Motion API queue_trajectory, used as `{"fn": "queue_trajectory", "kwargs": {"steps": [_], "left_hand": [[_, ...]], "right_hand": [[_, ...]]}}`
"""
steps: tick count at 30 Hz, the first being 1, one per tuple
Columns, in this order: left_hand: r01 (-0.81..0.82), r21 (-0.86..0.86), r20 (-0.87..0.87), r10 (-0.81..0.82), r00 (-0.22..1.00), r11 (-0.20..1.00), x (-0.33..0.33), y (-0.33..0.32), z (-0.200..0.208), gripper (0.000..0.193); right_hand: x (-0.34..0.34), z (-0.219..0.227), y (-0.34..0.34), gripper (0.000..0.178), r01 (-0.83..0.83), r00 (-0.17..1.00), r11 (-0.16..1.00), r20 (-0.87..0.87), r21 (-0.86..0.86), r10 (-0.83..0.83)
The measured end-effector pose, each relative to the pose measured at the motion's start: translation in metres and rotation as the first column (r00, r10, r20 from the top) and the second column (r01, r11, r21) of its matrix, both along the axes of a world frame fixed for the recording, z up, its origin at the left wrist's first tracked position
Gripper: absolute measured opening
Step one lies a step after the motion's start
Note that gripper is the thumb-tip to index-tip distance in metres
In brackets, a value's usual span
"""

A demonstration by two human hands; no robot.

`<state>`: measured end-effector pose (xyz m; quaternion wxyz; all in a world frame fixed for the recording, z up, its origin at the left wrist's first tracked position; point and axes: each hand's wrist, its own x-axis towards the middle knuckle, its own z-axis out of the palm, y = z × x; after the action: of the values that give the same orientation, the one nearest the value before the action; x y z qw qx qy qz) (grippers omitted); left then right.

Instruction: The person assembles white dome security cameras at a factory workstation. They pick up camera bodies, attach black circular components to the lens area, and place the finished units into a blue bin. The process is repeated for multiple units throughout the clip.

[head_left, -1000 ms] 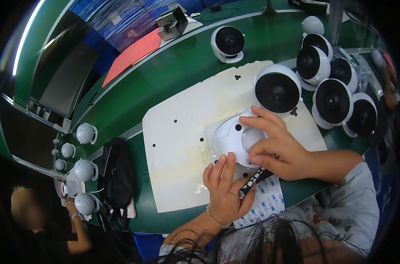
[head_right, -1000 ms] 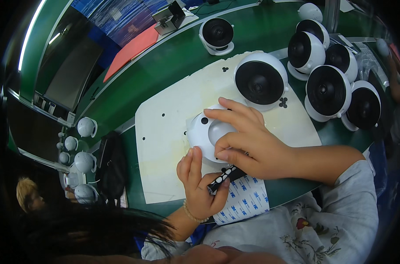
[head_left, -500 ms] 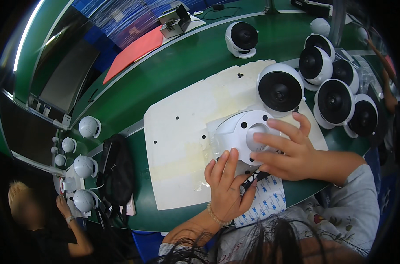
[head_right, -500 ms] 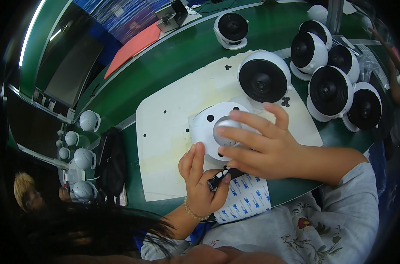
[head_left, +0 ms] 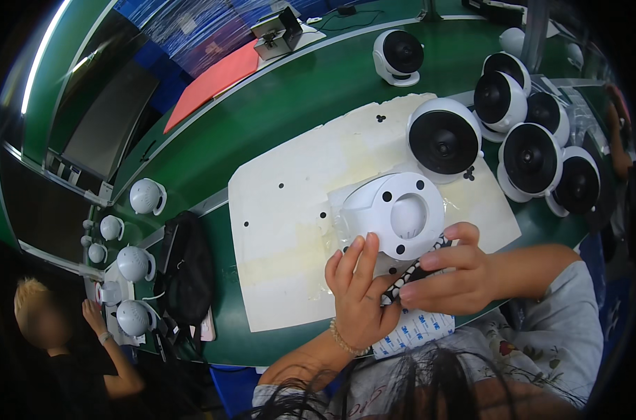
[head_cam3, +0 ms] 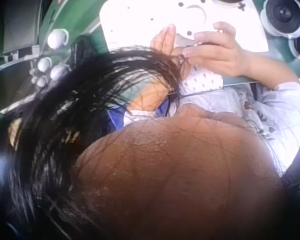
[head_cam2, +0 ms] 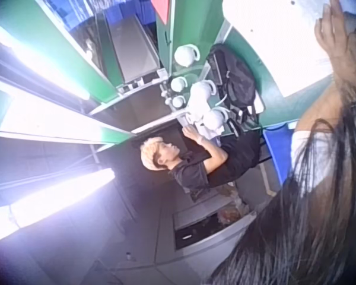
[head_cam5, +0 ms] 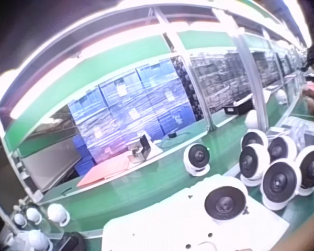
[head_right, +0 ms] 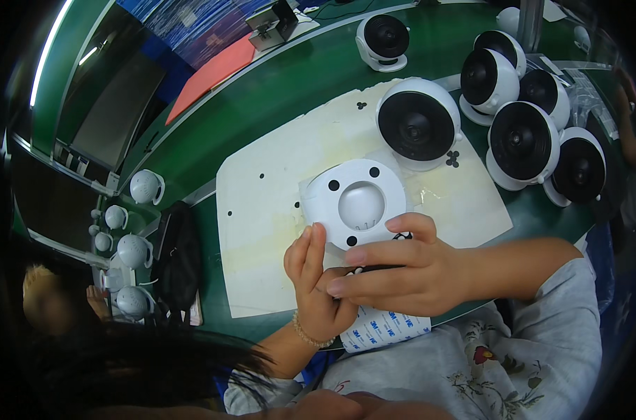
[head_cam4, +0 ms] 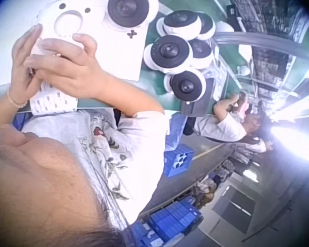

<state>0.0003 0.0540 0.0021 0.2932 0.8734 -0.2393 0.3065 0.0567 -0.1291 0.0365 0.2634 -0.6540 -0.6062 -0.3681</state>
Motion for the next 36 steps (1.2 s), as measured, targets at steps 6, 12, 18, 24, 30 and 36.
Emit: {"fn": "queue_trajectory", "kwargs": {"steps": [6, 12, 18, 24, 30, 36], "left_hand": [[-0.005, 0.003, -0.01, 0.005, 1.0, 1.0, 0.0, -0.003, 0.001, 0.02], [-0.006, 0.032, -0.013, 0.007, 1.0, 0.999, -0.001, -0.004, 0.004, 0.02], [-0.02, -0.027, 0.001, 0.02, 1.0, 0.999, 0.002, -0.004, -0.003, 0.019], [-0.04, 0.008, -0.01, 0.041, 0.999, 0.999, 0.002, -0.005, -0.002, 0.018], [-0.051, 0.006, -0.016, 0.051, 0.999, 0.999, 0.001, -0.006, -0.001, 0.02], [-0.062, 0.022, -0.026, 0.063, 0.998, 0.998, 0.0, -0.004, -0.001, 0.02]], "right_hand": [[0.013, 0.003, -0.022, 0.004, 0.202, 0.796, 0.979, -0.585, 0.011, -0.157], [0.021, -0.001, -0.025, 0.008, 0.147, 0.697, 0.987, -0.7, -0.07, -0.154], [0.02, -0.002, -0.025, 0.009, 0.155, 0.698, 0.984, -0.696, -0.083, -0.169], [0.018, -0.001, -0.027, 0.009, 0.244, 0.79, 0.96, -0.545, -0.139, -0.28], [0.012, -0.005, -0.036, 0.018, 0.393, 0.892, 0.904, -0.168, -0.167, -0.419], [0.003, 0.0, -0.036, 0.032, 0.412, 0.766, 0.901, -0.485, -0.133, -0.422]]}}
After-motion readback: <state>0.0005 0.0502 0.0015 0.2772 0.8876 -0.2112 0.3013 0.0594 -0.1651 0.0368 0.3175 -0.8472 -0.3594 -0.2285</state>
